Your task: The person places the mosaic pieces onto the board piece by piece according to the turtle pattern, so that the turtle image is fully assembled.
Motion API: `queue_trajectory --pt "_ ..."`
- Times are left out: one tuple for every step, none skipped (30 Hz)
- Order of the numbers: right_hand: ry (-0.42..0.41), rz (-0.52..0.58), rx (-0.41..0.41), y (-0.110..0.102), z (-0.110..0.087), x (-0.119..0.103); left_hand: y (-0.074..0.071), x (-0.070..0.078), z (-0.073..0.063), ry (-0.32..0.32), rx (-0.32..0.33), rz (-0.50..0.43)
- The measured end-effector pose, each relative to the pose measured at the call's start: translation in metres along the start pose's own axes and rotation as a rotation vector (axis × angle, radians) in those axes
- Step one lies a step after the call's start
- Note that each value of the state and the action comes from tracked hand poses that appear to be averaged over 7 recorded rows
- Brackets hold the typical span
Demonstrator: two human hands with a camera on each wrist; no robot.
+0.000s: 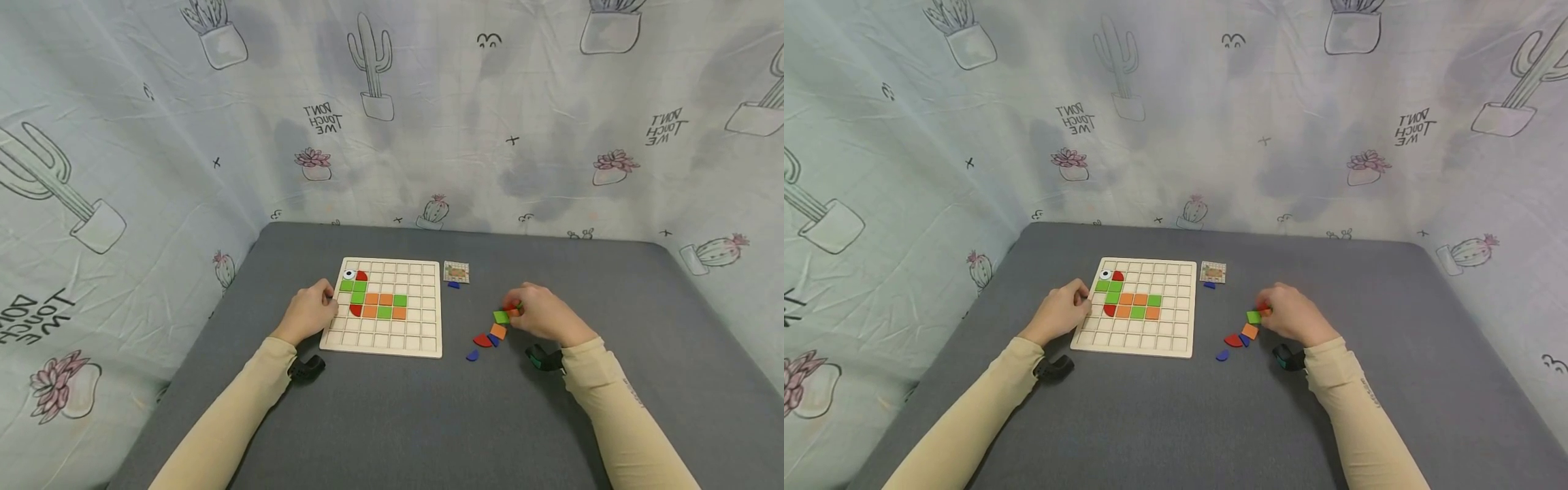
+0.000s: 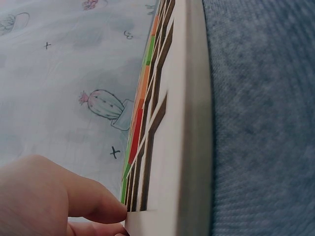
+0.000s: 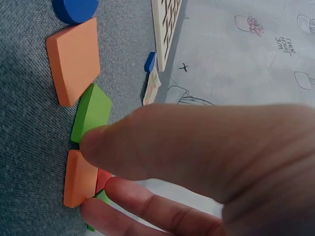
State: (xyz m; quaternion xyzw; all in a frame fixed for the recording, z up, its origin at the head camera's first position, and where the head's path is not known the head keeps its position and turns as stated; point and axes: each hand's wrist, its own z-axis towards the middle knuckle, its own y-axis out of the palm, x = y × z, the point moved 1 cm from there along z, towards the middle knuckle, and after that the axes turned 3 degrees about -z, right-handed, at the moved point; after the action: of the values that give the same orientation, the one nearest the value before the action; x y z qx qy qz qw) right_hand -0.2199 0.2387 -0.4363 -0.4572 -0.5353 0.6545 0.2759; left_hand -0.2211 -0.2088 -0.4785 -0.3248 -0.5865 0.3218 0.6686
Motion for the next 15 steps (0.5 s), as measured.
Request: queue_trajectory --pt "0.0 -0.001 0.0 0.0007 0.0002 0.0003 -0.0002 0.0003 -0.0001 0.001 0.001 0.001" --pt "0.0 -0.002 0.0 0.0012 0.0005 0.0004 -0.0003 0.0006 -0.0001 0.002 0.0 0.001" --pt "0.001 -0.001 0.001 0.0017 0.0007 0.0006 -0.0004 0.0008 -0.0002 0.003 -0.001 0.003" --pt "0.0 -0.002 0.001 0.0019 0.0009 0.0006 -0.0006 0.001 -0.0001 0.004 -0.001 0.003" --pt "0.0 -0.003 0.001 0.0022 0.0011 0.0007 -0.0008 0.0012 -0.0001 0.005 0.0 0.003" --pt "0.0 -0.005 0.001 0.0023 0.0012 0.0007 -0.0008 0.0012 0.0001 0.008 0.0 0.004" --pt "0.0 -0.007 0.001 0.0024 0.0012 0.0006 -0.0009 0.0013 0.0 0.009 0.0 0.004" --pt "-0.001 -0.009 0.002 0.0026 0.0013 0.0006 -0.0009 0.0015 0.0 0.011 -0.001 0.004" --pt "-0.002 -0.012 0.003 0.0028 0.0013 0.0008 -0.0011 0.0017 -0.0001 0.012 -0.001 0.004" --pt "-0.004 -0.014 0.004 0.0031 0.0013 0.0009 -0.0013 0.0018 -0.0002 0.012 0.0 0.003" --pt "-0.006 -0.015 0.004 0.0033 0.0013 0.0009 -0.0015 0.0018 -0.0003 0.012 0.0 0.003" --pt "-0.008 -0.014 0.004 0.0035 0.0013 0.0009 -0.0017 0.0019 -0.0004 0.012 0.0 0.003" --pt "-0.01 -0.012 0.006 0.0038 0.0013 0.0011 -0.0019 0.0021 -0.0007 0.01 -0.001 0.002" --pt "-0.012 -0.011 0.006 0.0041 0.0013 0.0013 -0.0019 0.002 -0.0006 0.009 -0.002 0.002" --pt "-0.013 -0.009 0.005 0.0043 0.0013 0.0013 -0.002 0.0019 -0.0005 0.008 -0.002 0.001"
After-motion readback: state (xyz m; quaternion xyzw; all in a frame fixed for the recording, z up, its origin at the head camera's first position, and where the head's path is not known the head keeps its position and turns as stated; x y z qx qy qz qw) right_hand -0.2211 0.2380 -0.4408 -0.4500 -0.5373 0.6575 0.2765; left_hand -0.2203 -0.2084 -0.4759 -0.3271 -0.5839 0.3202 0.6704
